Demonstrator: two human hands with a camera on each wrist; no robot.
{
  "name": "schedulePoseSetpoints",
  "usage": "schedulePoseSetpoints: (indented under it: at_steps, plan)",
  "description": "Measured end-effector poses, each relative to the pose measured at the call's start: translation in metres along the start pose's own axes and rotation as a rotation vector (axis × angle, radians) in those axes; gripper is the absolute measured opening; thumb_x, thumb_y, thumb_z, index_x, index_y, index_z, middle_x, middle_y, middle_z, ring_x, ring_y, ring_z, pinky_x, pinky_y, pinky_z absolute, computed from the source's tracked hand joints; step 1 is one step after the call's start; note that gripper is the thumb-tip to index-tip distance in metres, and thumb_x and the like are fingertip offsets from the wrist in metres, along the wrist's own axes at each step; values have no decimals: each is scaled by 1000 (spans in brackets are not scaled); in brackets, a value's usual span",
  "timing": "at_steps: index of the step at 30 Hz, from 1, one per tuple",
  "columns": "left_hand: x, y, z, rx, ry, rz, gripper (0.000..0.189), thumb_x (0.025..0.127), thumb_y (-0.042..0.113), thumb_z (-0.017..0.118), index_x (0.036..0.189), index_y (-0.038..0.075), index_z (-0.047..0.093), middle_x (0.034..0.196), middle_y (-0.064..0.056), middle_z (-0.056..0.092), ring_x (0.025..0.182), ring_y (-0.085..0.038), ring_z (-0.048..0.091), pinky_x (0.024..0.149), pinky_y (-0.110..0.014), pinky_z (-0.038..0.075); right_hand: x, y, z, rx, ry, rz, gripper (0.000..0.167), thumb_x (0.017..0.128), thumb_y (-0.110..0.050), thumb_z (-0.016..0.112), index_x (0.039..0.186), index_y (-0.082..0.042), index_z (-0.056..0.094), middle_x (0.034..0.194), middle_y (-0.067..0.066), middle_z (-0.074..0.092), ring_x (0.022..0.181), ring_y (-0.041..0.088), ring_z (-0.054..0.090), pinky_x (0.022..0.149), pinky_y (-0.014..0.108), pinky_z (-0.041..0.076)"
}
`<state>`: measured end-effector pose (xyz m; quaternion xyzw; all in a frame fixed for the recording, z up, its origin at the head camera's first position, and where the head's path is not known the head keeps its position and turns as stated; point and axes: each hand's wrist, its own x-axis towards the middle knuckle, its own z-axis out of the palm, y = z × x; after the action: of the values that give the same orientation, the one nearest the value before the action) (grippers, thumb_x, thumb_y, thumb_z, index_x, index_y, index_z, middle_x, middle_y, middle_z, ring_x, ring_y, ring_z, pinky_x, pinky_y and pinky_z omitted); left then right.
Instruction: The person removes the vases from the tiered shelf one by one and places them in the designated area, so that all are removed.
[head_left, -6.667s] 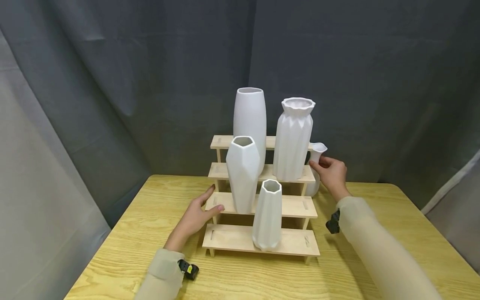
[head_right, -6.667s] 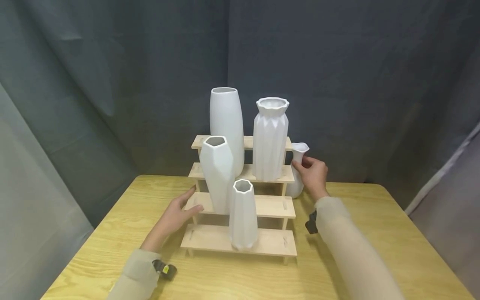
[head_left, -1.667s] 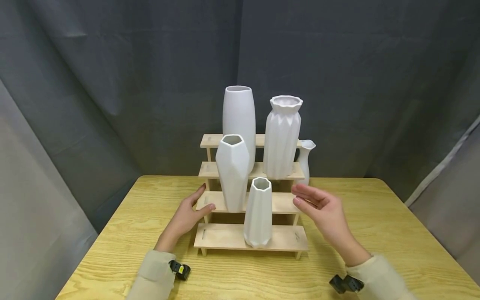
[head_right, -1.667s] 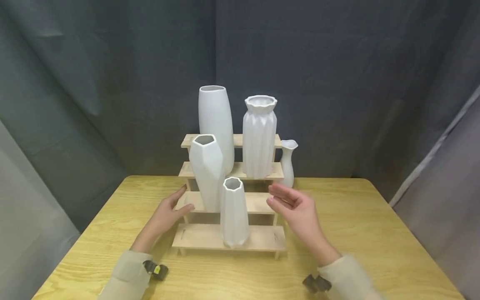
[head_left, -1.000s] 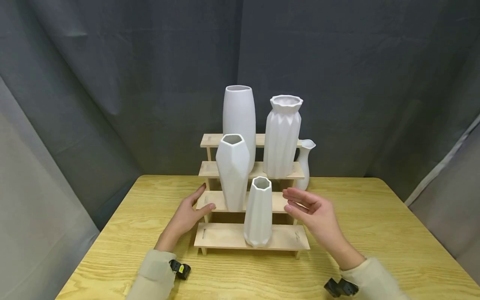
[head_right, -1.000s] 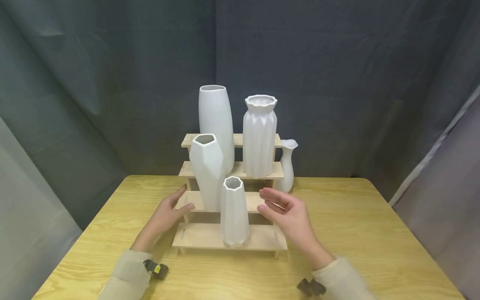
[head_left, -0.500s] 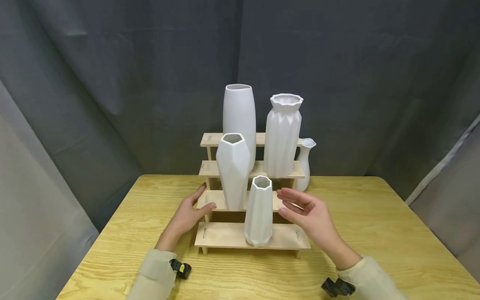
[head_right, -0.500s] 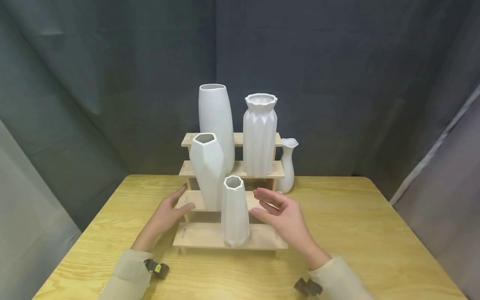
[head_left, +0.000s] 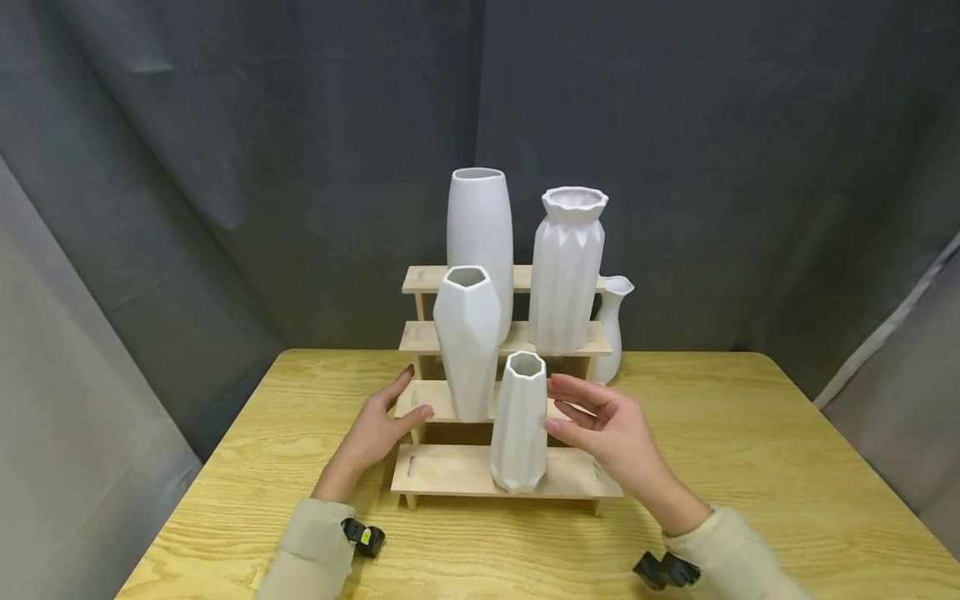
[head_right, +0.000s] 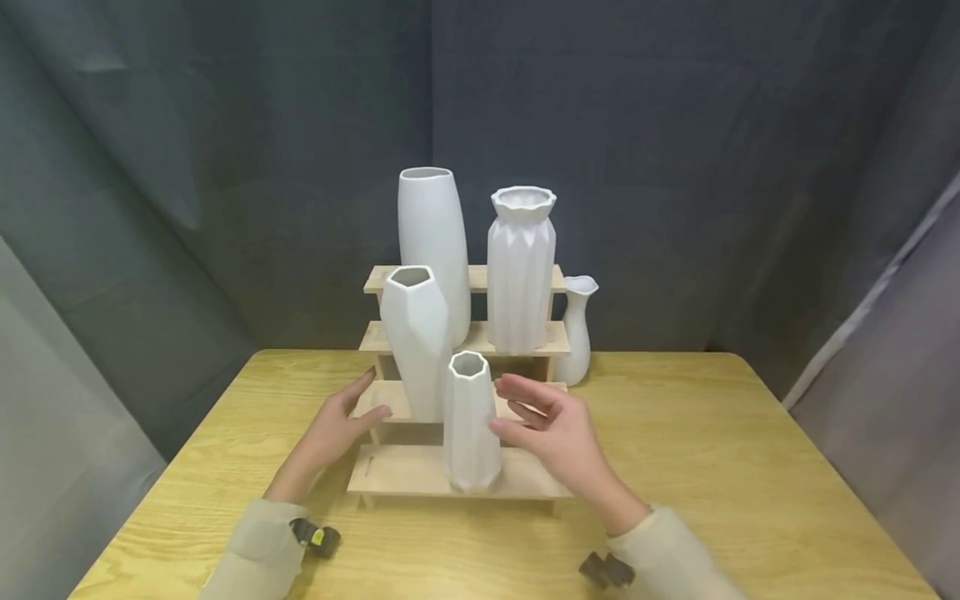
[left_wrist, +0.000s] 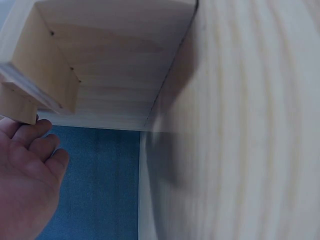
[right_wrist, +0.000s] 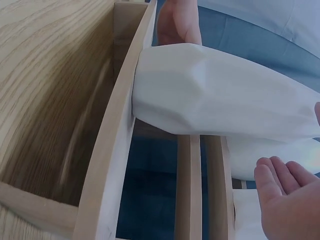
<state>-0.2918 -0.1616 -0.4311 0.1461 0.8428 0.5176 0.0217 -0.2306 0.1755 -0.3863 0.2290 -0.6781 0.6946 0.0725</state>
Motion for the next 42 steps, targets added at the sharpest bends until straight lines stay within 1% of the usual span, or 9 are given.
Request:
schedulePoseSetpoints:
  at_steps: [3,5,8,12,15,21,24,31,42]
  plan:
    - [6,-15,2,-2,14,9,81,94,40,67,158,16,23,162,-2,19,147,-33,16,115,-54,21,1,0,2,2,1,-3,56,80,9,77,131,15,54,126,16,64,115,20,62,96,38,48]
    - [10,-25,3,-2,24,15,82,93,45,68,158,20,24,161,1,20,147,-32,16,115,-53,21,2,0,4,11,6,-5,57,79,10,77,131,15,54,126,15,64,115,20,62,96,39,47]
    - [11,-29,3,-2,31,24,84,90,52,68,157,24,26,161,4,21,147,-30,18,115,-54,22,2,0,6,26,4,-9,57,78,11,77,131,14,54,127,16,63,116,22,62,97,41,46]
    - [11,-30,3,0,35,29,87,88,58,67,157,26,26,160,7,22,147,-30,18,114,-54,24,3,0,8,39,-10,-18,59,77,12,78,132,14,54,128,18,62,117,23,61,97,40,46]
    - [11,-30,3,2,38,22,87,87,59,67,157,27,27,160,9,22,147,-29,19,114,-53,25,4,1,10,35,-21,-31,61,77,12,78,132,15,53,128,18,62,117,21,61,96,37,47]
    - [12,-30,4,8,42,22,87,87,59,67,157,27,27,160,9,23,147,-28,20,114,-53,25,7,1,12,31,-36,-34,63,75,15,77,133,15,52,127,12,64,115,19,62,96,34,48]
    - [12,-30,4,8,43,27,87,87,58,67,157,26,27,160,8,23,146,-29,20,114,-53,25,8,1,14,28,-47,-32,64,76,15,77,134,15,51,128,14,63,117,19,61,97,33,47]
    - [11,-30,4,11,50,24,88,86,60,67,157,26,28,160,8,24,146,-28,21,114,-53,26,10,-1,17,-2,-62,-10,64,77,10,79,135,11,52,133,22,58,118,20,61,97,32,47]
    - [11,-30,4,9,46,22,88,87,59,67,157,26,26,160,8,22,147,-29,20,114,-53,25,12,1,22,1,-76,31,62,76,6,82,133,7,57,129,19,62,111,26,64,92,37,52]
